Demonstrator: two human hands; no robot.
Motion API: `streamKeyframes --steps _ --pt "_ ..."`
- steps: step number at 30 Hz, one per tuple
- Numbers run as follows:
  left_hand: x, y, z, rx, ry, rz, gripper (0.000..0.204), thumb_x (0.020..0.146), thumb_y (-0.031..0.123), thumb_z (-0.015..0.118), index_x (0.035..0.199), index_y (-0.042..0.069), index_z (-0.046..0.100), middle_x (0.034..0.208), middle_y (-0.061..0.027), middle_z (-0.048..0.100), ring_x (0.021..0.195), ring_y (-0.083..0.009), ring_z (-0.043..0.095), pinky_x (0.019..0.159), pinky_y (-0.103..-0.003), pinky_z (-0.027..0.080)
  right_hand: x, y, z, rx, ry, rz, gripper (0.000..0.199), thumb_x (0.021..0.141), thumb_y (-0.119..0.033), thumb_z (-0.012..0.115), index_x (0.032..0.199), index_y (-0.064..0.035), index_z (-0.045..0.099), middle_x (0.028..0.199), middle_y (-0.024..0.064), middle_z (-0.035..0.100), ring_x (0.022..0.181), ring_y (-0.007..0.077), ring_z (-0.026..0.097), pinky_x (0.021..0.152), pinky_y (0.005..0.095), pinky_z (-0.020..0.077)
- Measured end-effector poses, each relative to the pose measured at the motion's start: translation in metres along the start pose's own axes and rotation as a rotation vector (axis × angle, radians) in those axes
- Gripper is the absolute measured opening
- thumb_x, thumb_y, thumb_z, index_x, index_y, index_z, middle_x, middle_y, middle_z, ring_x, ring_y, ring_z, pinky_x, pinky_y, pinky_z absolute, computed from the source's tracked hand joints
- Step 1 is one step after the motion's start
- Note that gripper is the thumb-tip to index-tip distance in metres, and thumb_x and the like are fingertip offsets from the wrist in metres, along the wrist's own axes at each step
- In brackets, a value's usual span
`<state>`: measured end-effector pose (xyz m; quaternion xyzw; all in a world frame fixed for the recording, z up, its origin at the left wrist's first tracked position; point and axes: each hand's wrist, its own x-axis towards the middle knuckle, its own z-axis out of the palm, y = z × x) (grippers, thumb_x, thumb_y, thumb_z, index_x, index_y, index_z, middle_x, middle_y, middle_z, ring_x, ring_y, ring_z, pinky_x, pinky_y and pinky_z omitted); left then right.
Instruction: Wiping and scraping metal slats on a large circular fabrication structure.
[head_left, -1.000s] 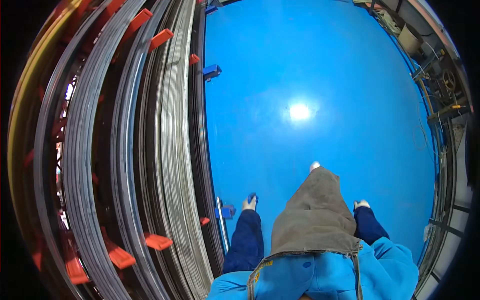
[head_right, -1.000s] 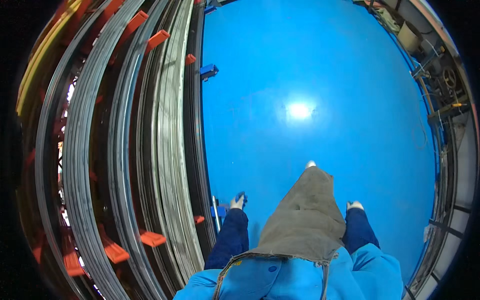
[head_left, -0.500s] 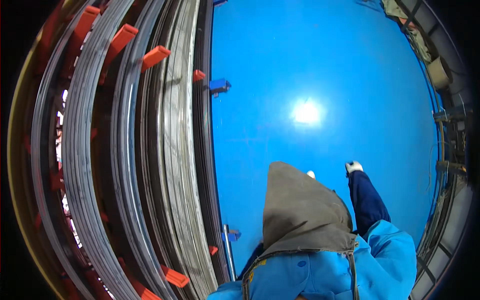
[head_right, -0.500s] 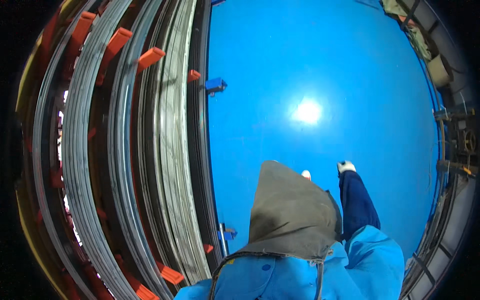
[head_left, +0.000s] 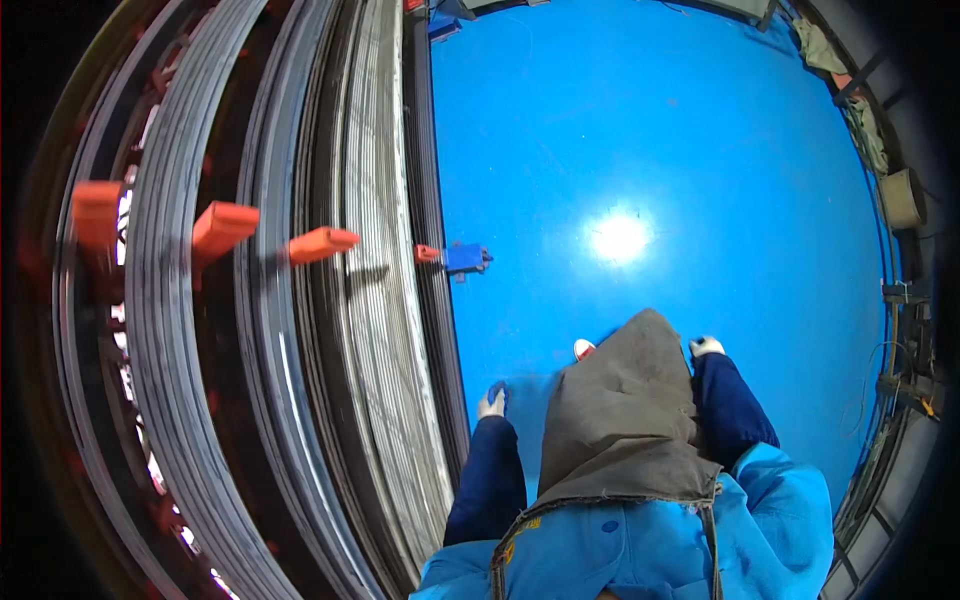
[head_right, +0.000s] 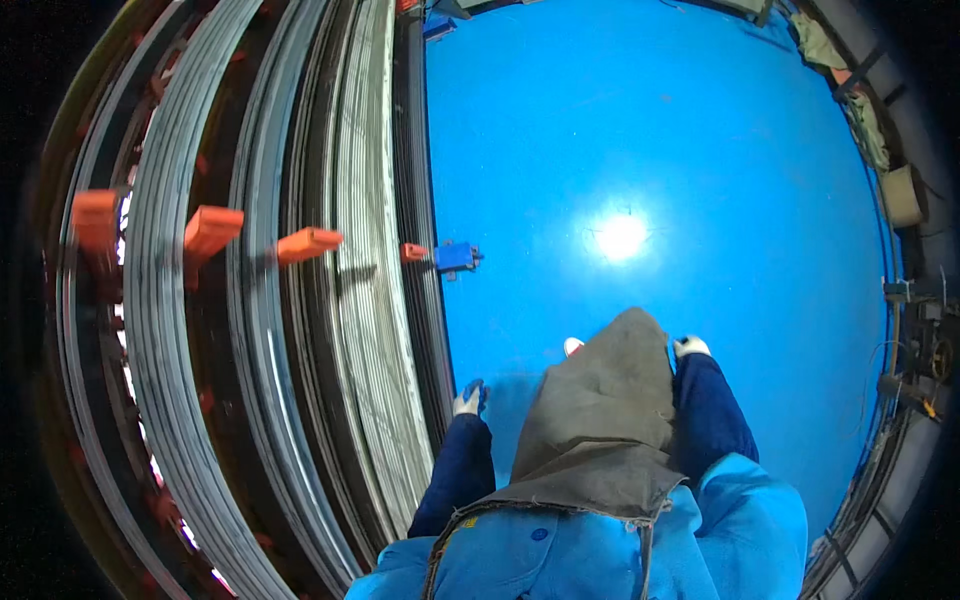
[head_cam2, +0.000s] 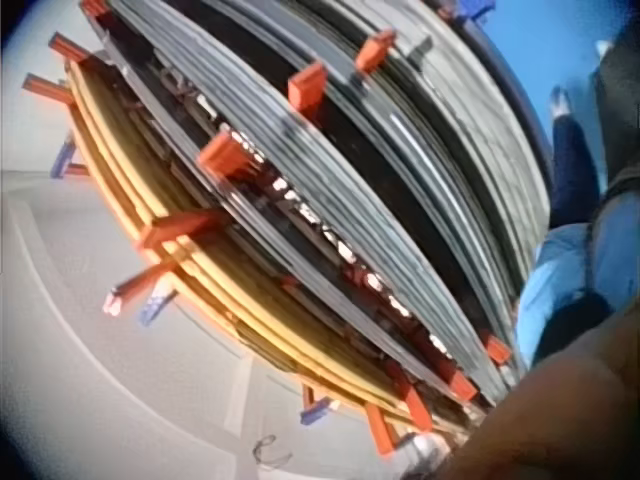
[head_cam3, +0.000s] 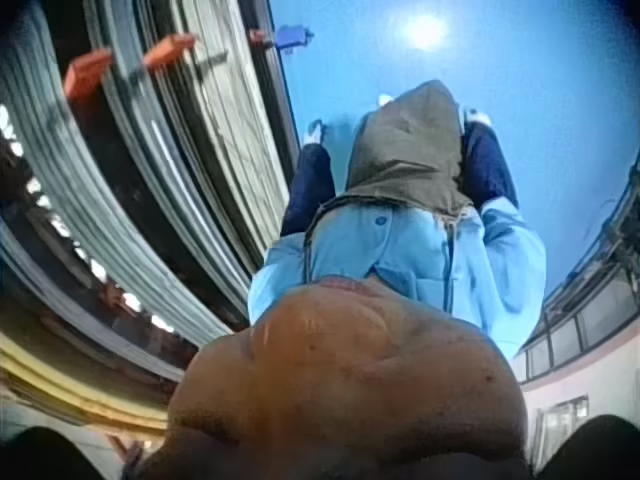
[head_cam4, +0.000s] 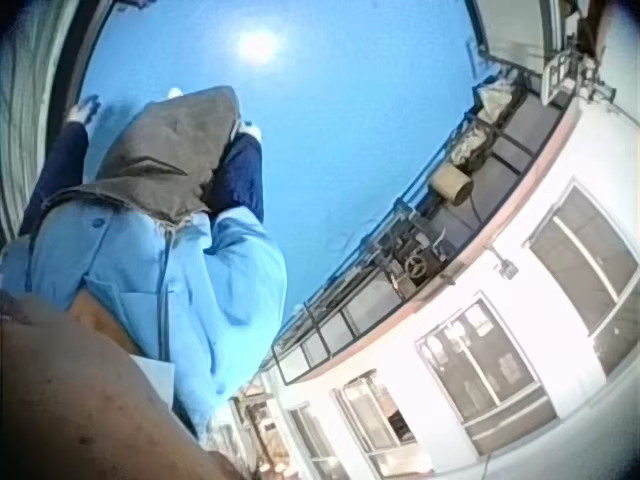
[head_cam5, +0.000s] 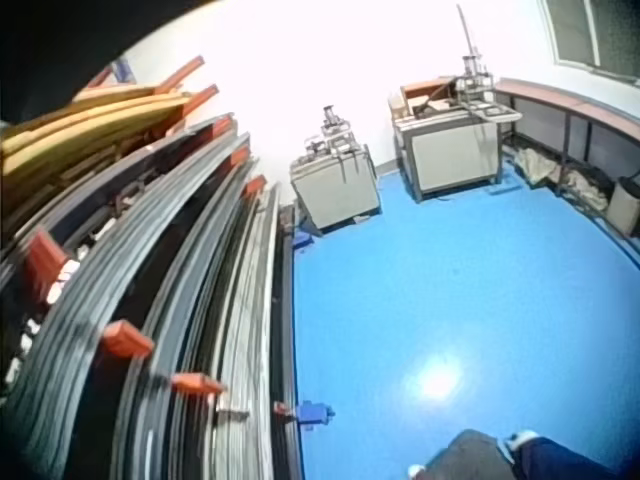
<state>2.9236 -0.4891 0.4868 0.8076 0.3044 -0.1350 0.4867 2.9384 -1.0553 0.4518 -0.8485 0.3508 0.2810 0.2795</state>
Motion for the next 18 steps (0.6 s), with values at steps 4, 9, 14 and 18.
streamKeyframes --steps 4,9,14,18 --pt "0.112 0.098 -0.019 -0.017 0.001 -0.01 0.024 0.087 0.022 0.058 0.107 0.009 0.064 0.082 -0.0058 0.068 0.062 -0.0134 0.06 0.052 -0.025 0.045 0.013 0.02 0.003 -0.121 -0.018 0.175 0.035 0.073 -0.037 0.059 0.081 -0.0042 0.067 0.077 0.0134 0.067 0.07 0.0335 0.061 0.067 0.0385 0.05" --pt "0.195 0.17 0.056 0.065 -0.06 -0.436 0.02 0.088 0.02 0.056 0.1 0.009 0.066 0.081 -0.0074 0.068 0.057 -0.0145 0.06 0.049 -0.027 0.045 0.093 0.074 -0.037 -0.373 -0.069 0.429 0.035 0.071 -0.037 0.06 0.084 -0.0051 0.069 0.088 0.0132 0.068 0.079 0.0341 0.062 0.072 0.0393 0.0506" --pt "0.236 0.257 0.042 0.136 -0.074 -0.513 0.024 0.085 0.026 0.057 0.101 0.011 0.067 0.084 -0.0073 0.069 0.065 -0.0177 0.062 0.056 -0.029 0.046 0.283 -0.243 -0.122 -0.09 -0.123 0.232 0.031 0.075 -0.034 0.056 0.078 -0.0045 0.066 0.075 0.0125 0.066 0.07 0.034 0.061 0.067 0.0403 0.0499" --pt "0.291 0.322 0.094 0.185 -0.203 -0.493 0.03 0.082 0.033 0.058 0.104 0.015 0.068 0.088 -0.0064 0.069 0.077 -0.0214 0.063 0.067 -0.031 0.048 0.41 -0.428 -0.21 -0.053 0.03 -0.097 0.033 0.078 -0.038 0.053 0.08 -0.0082 0.067 0.066 0.0073 0.065 0.061 0.0265 0.061 0.061 0.0356 0.0483"
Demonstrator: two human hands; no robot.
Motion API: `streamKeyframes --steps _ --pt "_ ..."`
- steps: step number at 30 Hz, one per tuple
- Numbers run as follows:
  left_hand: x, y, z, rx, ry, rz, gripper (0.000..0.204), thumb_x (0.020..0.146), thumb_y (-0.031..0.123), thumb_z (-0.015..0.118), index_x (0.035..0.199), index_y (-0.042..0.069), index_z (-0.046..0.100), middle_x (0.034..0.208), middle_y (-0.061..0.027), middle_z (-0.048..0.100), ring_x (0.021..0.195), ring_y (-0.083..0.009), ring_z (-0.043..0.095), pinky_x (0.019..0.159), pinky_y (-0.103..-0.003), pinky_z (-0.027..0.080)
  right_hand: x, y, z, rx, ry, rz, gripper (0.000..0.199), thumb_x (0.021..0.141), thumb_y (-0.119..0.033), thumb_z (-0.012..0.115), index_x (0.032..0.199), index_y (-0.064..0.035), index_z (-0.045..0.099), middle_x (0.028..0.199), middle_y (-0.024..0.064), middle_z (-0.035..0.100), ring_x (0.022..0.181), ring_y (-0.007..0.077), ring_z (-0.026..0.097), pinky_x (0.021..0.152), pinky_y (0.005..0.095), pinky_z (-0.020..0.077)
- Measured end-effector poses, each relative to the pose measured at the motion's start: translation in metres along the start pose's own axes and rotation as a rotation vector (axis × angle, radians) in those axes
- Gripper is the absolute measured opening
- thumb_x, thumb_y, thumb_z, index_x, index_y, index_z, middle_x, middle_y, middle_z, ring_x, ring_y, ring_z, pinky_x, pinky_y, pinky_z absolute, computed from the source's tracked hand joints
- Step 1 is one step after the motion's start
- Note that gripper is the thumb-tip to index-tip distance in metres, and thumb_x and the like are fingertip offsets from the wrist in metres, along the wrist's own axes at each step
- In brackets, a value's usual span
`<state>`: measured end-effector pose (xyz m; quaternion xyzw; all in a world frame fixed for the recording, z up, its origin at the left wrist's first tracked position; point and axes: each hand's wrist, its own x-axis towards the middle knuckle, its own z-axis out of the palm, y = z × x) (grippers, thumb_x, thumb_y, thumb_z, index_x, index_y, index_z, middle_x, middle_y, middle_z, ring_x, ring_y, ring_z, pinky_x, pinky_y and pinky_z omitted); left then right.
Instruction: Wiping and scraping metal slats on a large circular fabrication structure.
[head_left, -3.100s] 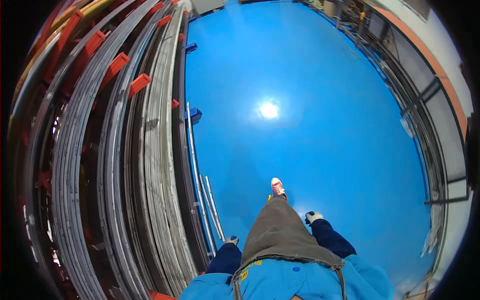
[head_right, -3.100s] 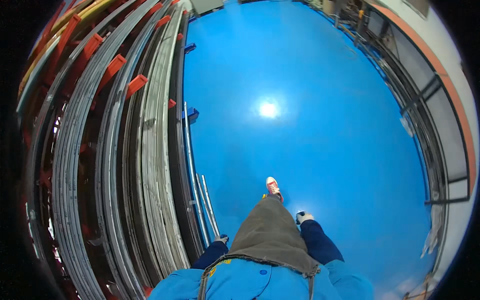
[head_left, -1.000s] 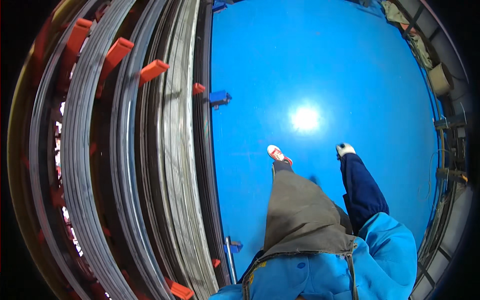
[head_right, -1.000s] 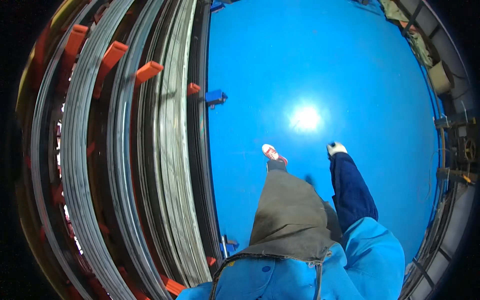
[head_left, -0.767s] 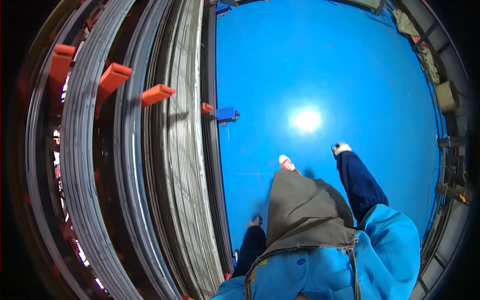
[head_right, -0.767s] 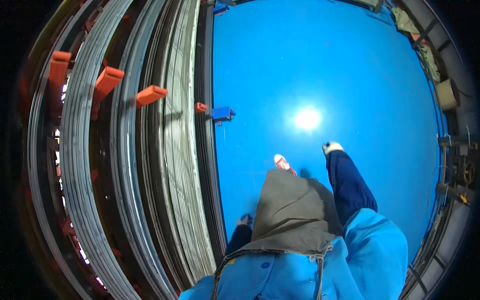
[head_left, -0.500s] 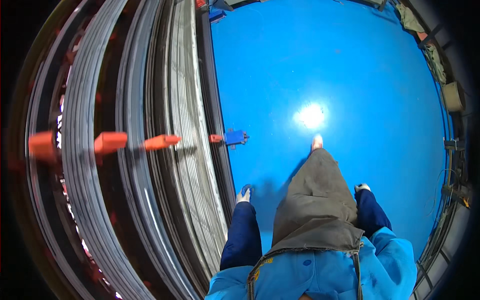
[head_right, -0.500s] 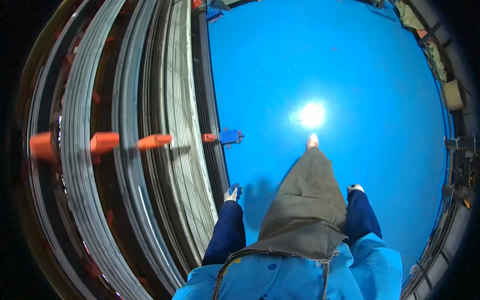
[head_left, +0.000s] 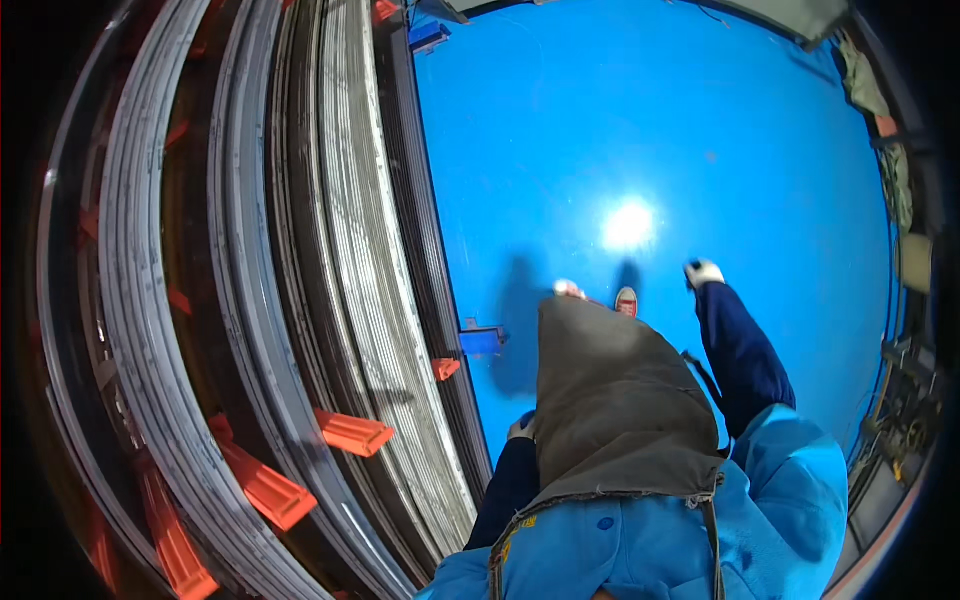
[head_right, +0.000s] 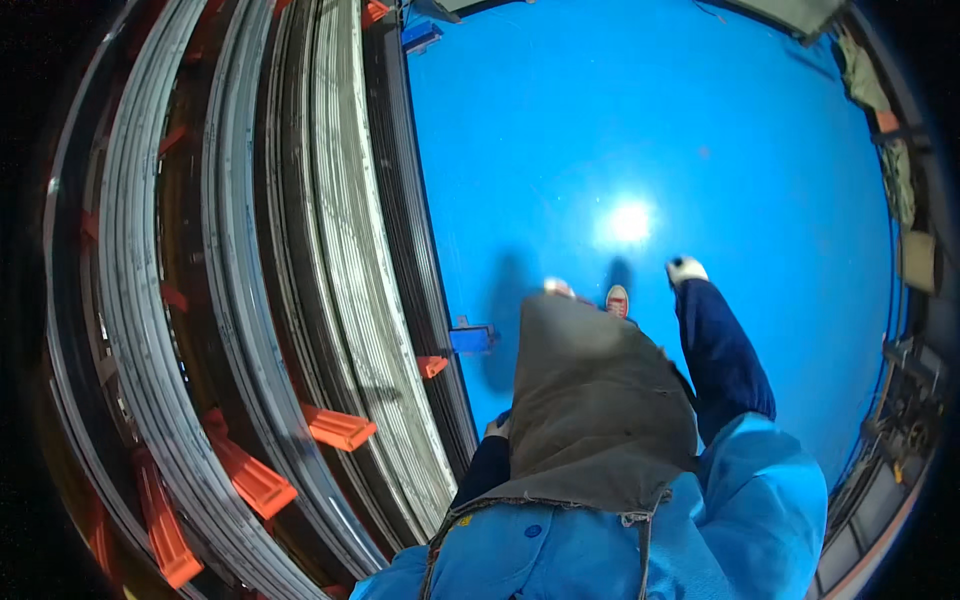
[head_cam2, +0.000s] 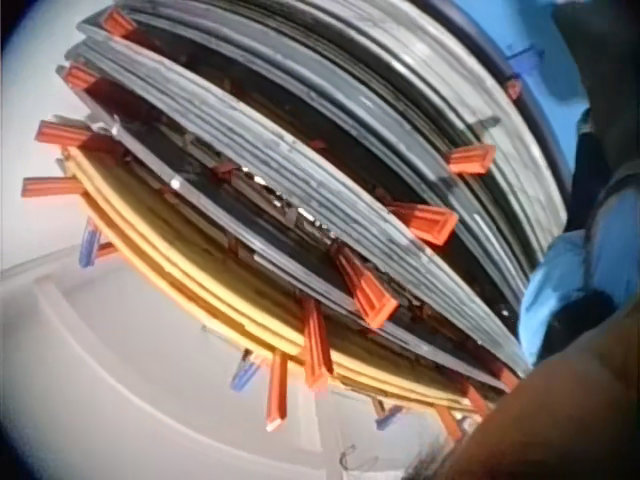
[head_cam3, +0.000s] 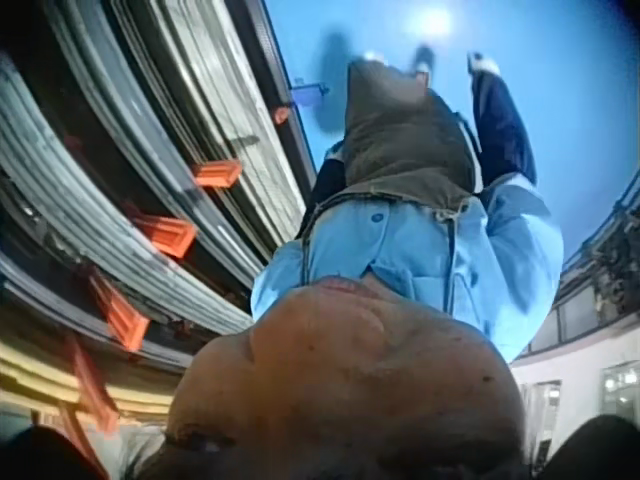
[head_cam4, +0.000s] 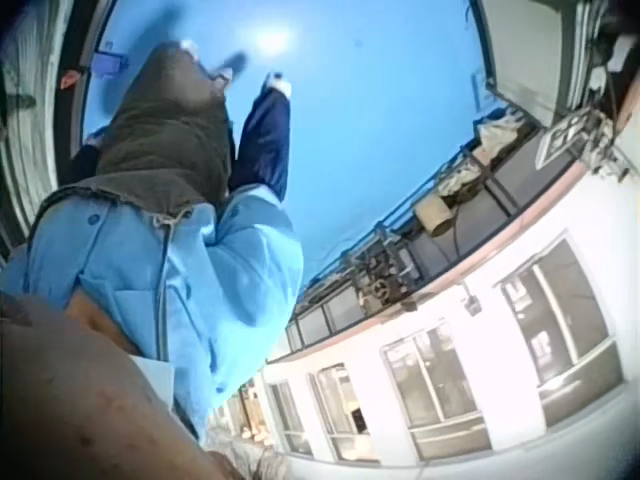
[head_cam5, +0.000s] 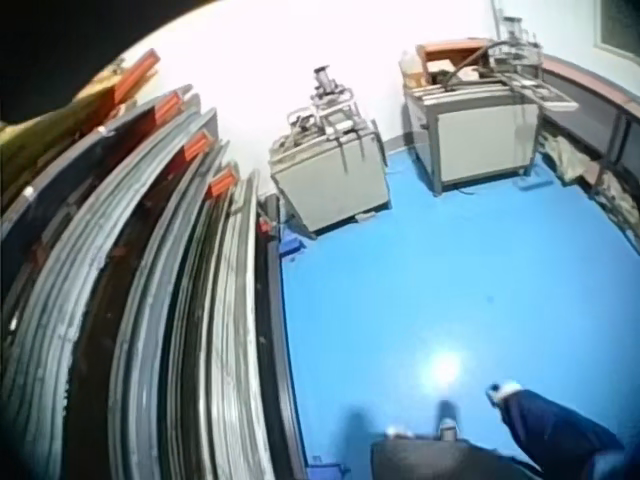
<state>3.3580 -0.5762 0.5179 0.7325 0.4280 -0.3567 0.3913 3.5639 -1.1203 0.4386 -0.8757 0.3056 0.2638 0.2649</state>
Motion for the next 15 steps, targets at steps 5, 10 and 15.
streamKeyframes --steps 5,10,15 --pt "0.08 0.103 -0.015 -0.051 0.016 0.066 0.029 0.08 0.033 0.06 0.104 0.019 0.069 0.089 -0.0033 0.069 0.08 -0.022 0.064 0.073 -0.031 0.049 0.123 -0.295 -0.075 0.153 -0.059 -0.142 0.028 0.081 -0.029 0.057 0.094 -0.0057 0.065 0.073 0.0064 0.066 0.061 0.0217 0.062 0.06 0.0327 0.0492" --pt "0.151 0.245 -0.038 -0.505 0.024 0.11 0.027 0.08 0.019 0.061 0.107 0.015 0.067 0.084 -0.0025 0.069 0.071 -0.0148 0.063 0.065 -0.026 0.049 0.249 -0.421 -0.022 0.098 -0.166 -0.137 0.027 0.08 -0.027 0.055 0.097 -0.0076 0.065 0.078 0.0052 0.067 0.055 0.0207 0.061 0.055 0.0302 0.0489" --pt "0.229 0.356 -0.065 -0.257 0.091 0.183 0.033 0.082 0.021 0.06 0.113 0.013 0.062 0.091 -0.0073 0.067 0.071 -0.0192 0.062 0.065 -0.03 0.049 0.253 -0.618 0.011 -0.301 -0.507 -0.461 0.035 0.076 -0.035 0.053 0.097 -0.0102 0.066 0.09 0.0103 0.068 0.08 0.0292 0.063 0.073 0.0389 0.0492"
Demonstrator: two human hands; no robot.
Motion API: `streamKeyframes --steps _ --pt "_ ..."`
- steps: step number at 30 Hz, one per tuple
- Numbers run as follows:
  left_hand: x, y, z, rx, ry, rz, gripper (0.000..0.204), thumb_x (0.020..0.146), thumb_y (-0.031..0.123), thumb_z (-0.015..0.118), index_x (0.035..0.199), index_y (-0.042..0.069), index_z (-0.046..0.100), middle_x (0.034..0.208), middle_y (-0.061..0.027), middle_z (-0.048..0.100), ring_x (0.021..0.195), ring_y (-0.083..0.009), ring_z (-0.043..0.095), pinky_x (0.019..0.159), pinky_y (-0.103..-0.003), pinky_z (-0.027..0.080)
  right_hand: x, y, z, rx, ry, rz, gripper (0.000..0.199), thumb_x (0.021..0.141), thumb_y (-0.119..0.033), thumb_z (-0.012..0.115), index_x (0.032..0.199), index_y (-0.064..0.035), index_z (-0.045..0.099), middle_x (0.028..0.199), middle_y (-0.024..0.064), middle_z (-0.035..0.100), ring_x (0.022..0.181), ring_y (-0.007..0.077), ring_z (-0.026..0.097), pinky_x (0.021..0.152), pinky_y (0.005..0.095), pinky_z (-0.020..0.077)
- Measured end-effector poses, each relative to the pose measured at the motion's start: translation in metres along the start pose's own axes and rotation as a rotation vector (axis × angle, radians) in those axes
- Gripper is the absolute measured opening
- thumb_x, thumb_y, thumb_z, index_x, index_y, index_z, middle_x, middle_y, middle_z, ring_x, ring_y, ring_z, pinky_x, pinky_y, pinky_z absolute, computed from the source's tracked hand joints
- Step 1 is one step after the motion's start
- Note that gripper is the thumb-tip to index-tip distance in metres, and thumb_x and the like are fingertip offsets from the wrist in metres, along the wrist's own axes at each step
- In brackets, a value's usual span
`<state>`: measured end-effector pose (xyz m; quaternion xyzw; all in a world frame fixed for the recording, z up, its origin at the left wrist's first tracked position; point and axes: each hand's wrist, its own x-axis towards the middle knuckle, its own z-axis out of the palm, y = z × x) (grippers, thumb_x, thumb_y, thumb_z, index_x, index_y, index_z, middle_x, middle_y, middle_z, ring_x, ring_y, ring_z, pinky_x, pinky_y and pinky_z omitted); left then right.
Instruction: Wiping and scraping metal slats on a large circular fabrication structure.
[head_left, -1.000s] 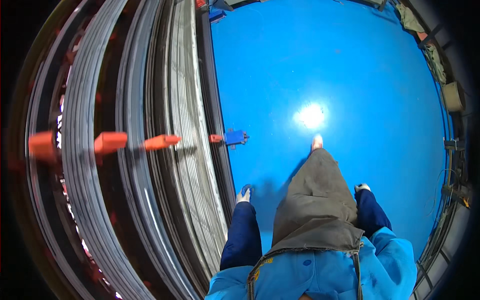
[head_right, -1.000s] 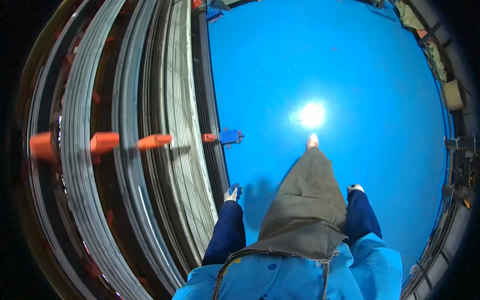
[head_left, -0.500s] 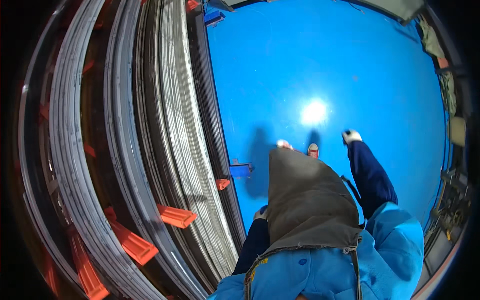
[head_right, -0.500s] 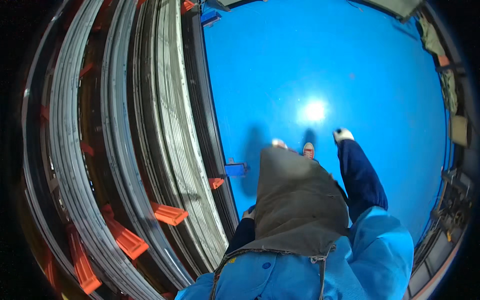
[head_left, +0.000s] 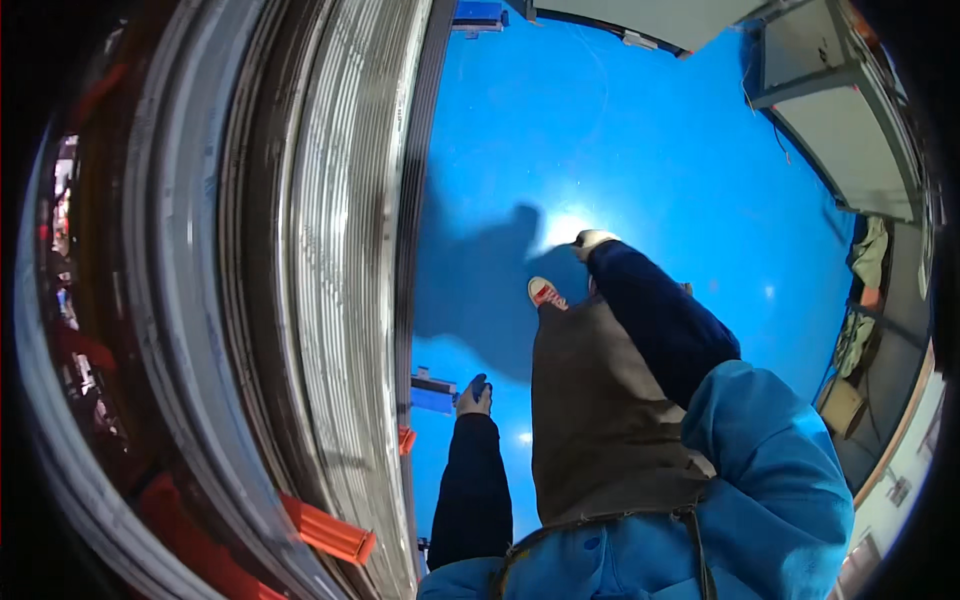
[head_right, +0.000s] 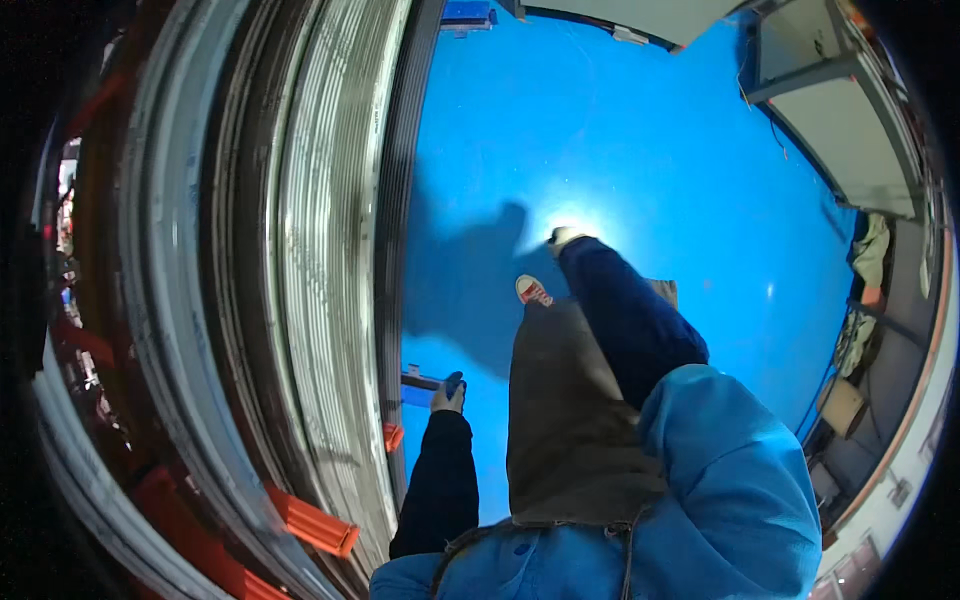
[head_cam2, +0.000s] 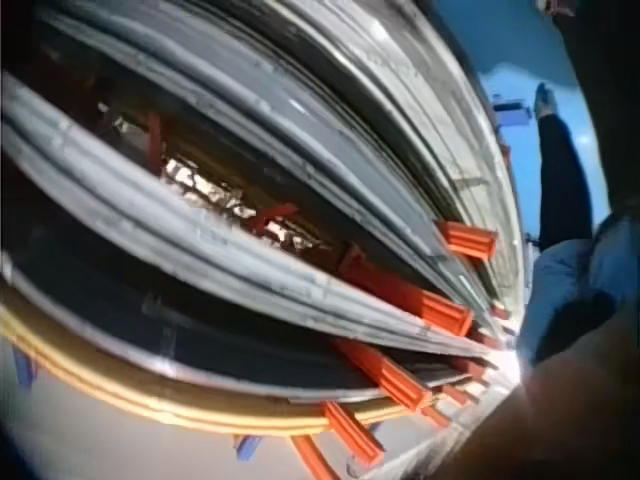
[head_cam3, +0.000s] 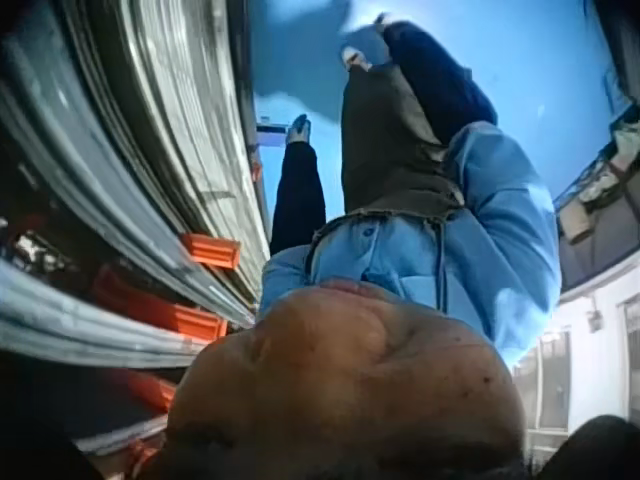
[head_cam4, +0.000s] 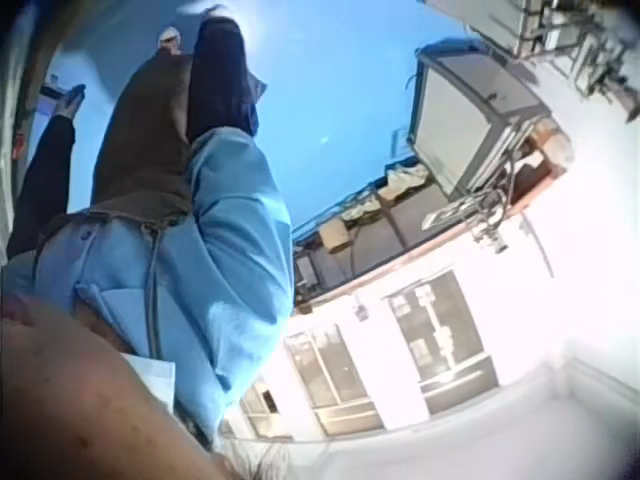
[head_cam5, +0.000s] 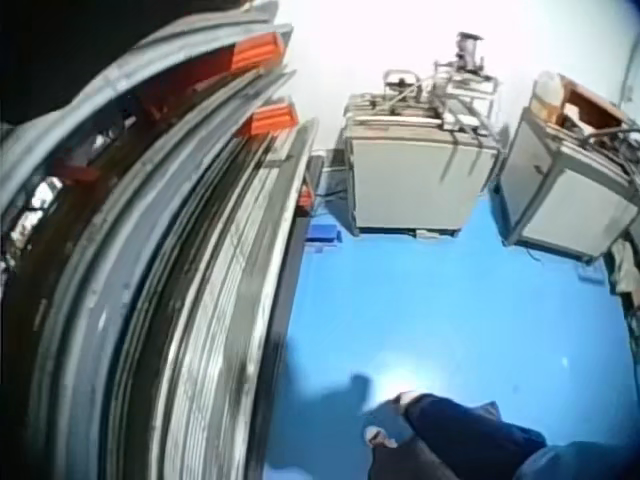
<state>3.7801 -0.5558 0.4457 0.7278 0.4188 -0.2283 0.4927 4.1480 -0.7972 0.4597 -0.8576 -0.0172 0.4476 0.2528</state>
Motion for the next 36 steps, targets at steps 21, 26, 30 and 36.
streamKeyframes --steps 21,26,30,36 --pt "0.62 0.035 0.064 1.293 0.895 -0.322 0.097 0.074 0.046 0.063 0.145 0.019 0.003 0.144 -0.0172 0.023 0.129 -0.0339 0.03 0.105 -0.045 0.029 0.655 -0.142 0.072 0.813 0.209 -0.278 0.065 0.073 -0.044 0.071 0.112 0.0034 0.052 0.091 0.0153 0.062 0.066 0.0219 0.059 0.061 0.0302 0.0509" --pt "0.629 0.039 0.064 1.314 1.074 -0.227 0.071 0.082 0.026 0.053 0.144 0.024 0.018 0.136 -0.0147 0.039 0.119 -0.0324 0.044 0.098 -0.045 0.039 0.668 -0.143 0.074 0.78 0.122 -0.347 0.063 0.071 -0.043 0.073 0.108 0.0052 0.055 0.092 0.0181 0.062 0.069 0.024 0.061 0.061 0.0314 0.052" --pt "0.634 0.055 0.075 1.361 0.923 -0.428 0.068 0.082 0.019 0.051 0.142 0.026 0.02 0.137 -0.0166 0.037 0.12 -0.0335 0.044 0.097 -0.046 0.04 0.671 -0.132 0.067 0.835 0.043 -0.366 0.062 0.069 -0.042 0.074 0.104 0.0067 0.057 0.093 0.0204 0.063 0.072 0.0258 0.062 0.062 0.0322 0.0528" --pt "0.622 0.04 0.084 1.32 1.039 -0.304 0.065 0.083 0.02 0.05 0.142 0.025 0.022 0.137 -0.0191 0.036 0.12 -0.0366 0.043 0.098 -0.047 0.038 0.664 -0.142 0.068 0.919 -0.144 -0.289 0.061 0.067 -0.041 0.076 0.098 0.0089 0.061 0.094 0.0237 0.063 0.075 0.0283 0.064 0.063 0.0336 0.0542"
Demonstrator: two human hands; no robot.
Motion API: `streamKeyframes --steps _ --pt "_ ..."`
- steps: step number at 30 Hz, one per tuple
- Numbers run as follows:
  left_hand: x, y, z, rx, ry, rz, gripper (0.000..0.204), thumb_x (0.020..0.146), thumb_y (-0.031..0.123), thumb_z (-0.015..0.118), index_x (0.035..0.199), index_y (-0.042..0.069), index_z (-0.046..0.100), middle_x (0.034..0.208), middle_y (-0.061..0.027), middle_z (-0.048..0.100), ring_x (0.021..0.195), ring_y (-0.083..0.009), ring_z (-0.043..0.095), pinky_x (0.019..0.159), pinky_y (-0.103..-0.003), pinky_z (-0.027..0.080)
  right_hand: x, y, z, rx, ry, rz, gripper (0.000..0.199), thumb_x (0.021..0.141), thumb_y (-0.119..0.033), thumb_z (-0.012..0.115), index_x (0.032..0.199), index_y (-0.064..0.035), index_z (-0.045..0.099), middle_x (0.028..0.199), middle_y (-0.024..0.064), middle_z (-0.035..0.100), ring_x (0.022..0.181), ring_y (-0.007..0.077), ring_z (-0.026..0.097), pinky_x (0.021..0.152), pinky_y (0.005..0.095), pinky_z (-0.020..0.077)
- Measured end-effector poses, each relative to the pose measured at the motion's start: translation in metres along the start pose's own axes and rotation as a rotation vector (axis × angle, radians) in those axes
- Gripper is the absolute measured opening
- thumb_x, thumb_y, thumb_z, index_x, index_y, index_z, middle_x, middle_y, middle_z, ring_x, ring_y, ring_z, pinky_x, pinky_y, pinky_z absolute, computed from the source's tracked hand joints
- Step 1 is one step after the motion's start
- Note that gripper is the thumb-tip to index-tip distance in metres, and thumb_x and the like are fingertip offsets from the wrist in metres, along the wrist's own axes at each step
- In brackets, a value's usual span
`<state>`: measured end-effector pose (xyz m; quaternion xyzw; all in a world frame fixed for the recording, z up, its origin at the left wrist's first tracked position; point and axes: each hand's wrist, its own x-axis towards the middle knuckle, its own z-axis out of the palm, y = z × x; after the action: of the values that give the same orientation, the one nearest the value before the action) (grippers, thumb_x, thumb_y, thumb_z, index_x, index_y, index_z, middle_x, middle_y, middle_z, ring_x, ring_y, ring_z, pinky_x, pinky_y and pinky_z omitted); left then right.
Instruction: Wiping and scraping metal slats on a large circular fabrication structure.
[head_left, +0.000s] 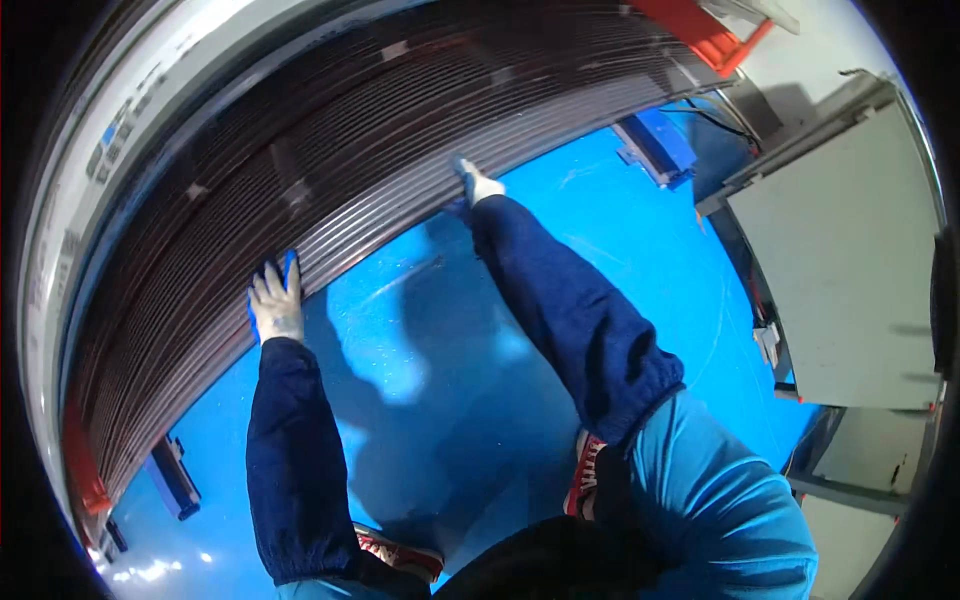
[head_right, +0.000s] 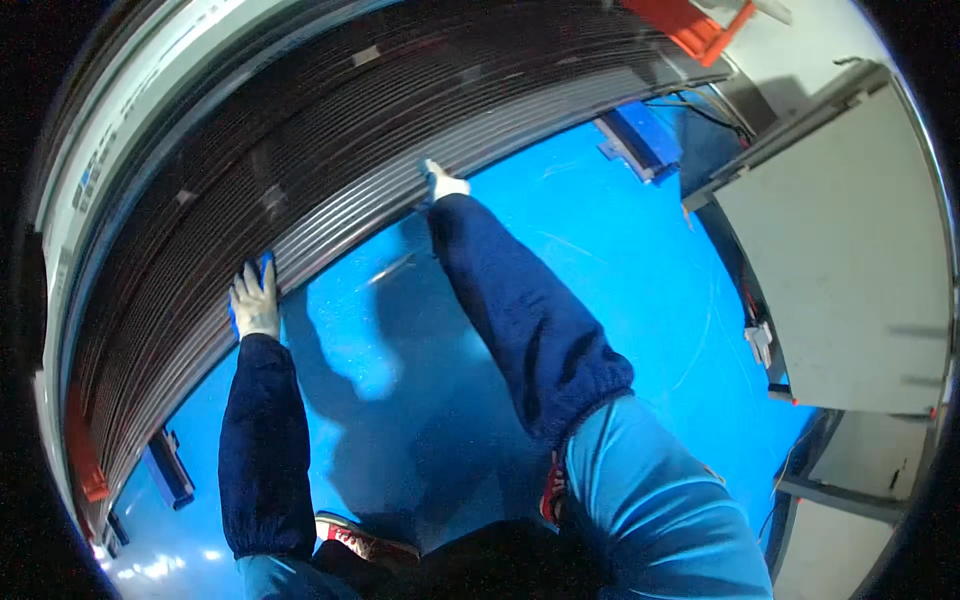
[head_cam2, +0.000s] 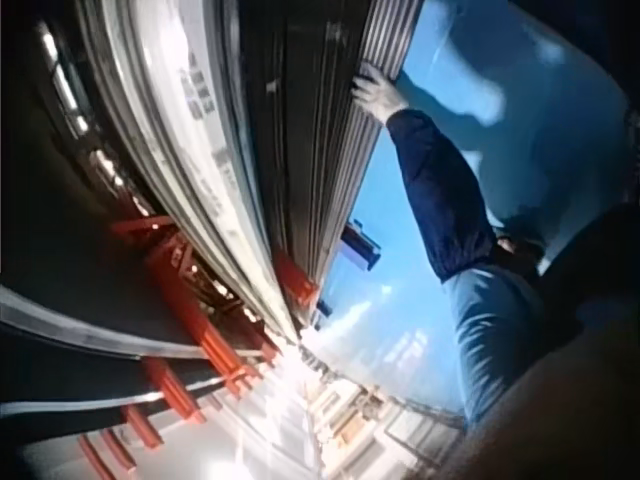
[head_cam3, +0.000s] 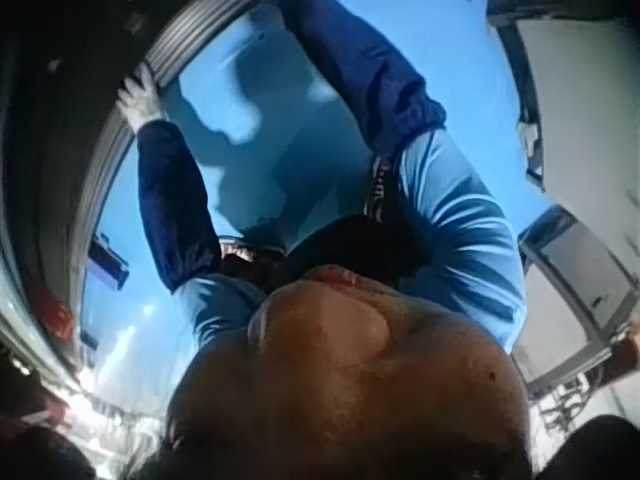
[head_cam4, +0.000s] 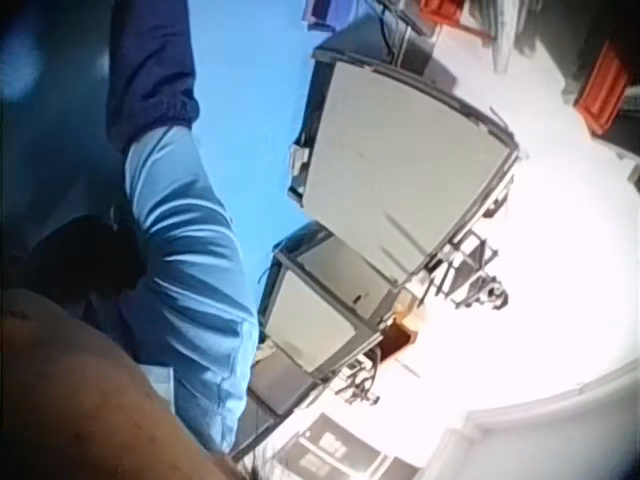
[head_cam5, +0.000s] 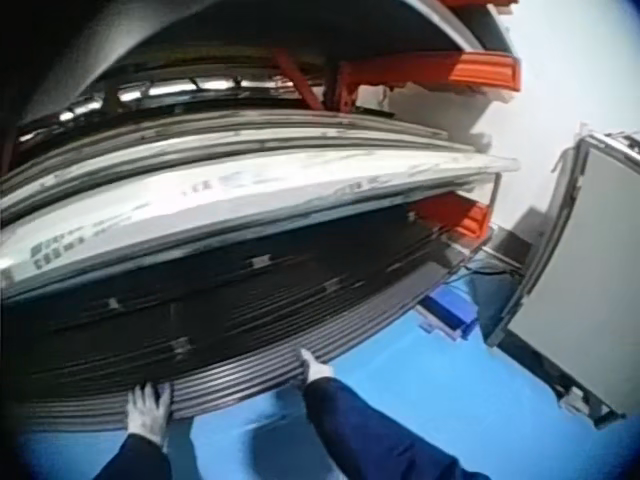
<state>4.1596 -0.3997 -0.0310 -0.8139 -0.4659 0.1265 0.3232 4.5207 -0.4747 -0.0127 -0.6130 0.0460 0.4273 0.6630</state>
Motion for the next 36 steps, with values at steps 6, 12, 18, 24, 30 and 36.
streamKeyframes --steps 6,12,18,24,30,36 --pt "0.014 -0.03 -0.052 -0.38 0.165 0.012 0.079 0.076 0.06 0.05 0.137 0.011 0.034 0.129 -0.0234 0.045 0.118 -0.04 0.044 0.096 -0.05 0.037 0.009 -0.008 -0.006 -0.29 0.215 -0.145 0.059 0.073 -0.043 0.07 0.101 0.008 0.061 0.094 0.0228 0.064 0.082 0.0299 0.064 0.073 0.0329 0.0517" --pt "0.056 -0.059 -0.018 -0.268 0.083 -0.215 0.074 0.081 0.059 0.043 0.138 0.015 0.033 0.141 -0.0178 0.034 0.129 -0.0372 0.031 0.103 -0.055 0.024 0.031 -0.03 -0.022 -0.919 0.58 -0.782 0.081 0.077 -0.044 0.063 0.137 -0.0026 0.029 0.131 0.0248 0.041 0.115 0.0379 0.047 0.096 0.0396 0.0397" --pt "0.059 -0.072 -0.009 -0.39 -0.113 -0.272 0.073 0.082 0.059 0.042 0.142 0.019 0.026 0.145 -0.0154 0.027 0.133 -0.0354 0.026 0.104 -0.056 0.023 -0.014 -0.014 0.005 -0.998 0.201 -1.192 0.057 0.079 -0.035 0.062 0.128 -0.009 0.046 0.127 0.0179 0.047 0.112 0.0334 0.049 0.093 0.0371 0.0416" --pt "0.039 -0.091 0.011 -0.395 -0.087 -0.102 0.073 0.084 0.063 0.034 0.143 0.021 0.023 0.147 -0.0151 0.023 0.134 -0.0354 0.024 0.105 -0.056 0.022 -0.028 -0.009 0.033 -1.065 0.018 -1.238 0.047 0.079 -0.036 0.061 0.116 -0.0068 0.057 0.117 0.0174 0.054 0.104 0.0333 0.054 0.089 0.0365 0.0436" --pt "-0.016 -0.145 0.089 -0.246 -0.027 -0.274 0.072 0.083 0.061 0.038 0.142 0.023 0.024 0.146 -0.017 0.023 0.133 -0.039 0.022 0.103 -0.062 0.02 -0.023 -0.02 0.041 -1.251 0.058 -1.308 0.048 0.08 -0.041 0.058 0.113 -0.0067 0.059 0.112 0.0162 0.057 0.102 0.0331 0.055 0.088 0.0359 0.0439" --pt "-0.08 -0.171 0.134 -0.502 -0.249 -0.741 0.074 0.082 0.069 0.03 0.141 0.024 0.028 0.145 -0.0175 0.026 0.133 -0.0387 0.023 0.101 -0.065 0.018 -0.015 -0.016 0.041 -1.26 0.025 -1.191 0.047 0.079 -0.042 0.059 0.11 -0.0075 0.061 0.111 0.0159 0.058 0.102 0.0334 0.055 0.089 0.0355 0.0438"
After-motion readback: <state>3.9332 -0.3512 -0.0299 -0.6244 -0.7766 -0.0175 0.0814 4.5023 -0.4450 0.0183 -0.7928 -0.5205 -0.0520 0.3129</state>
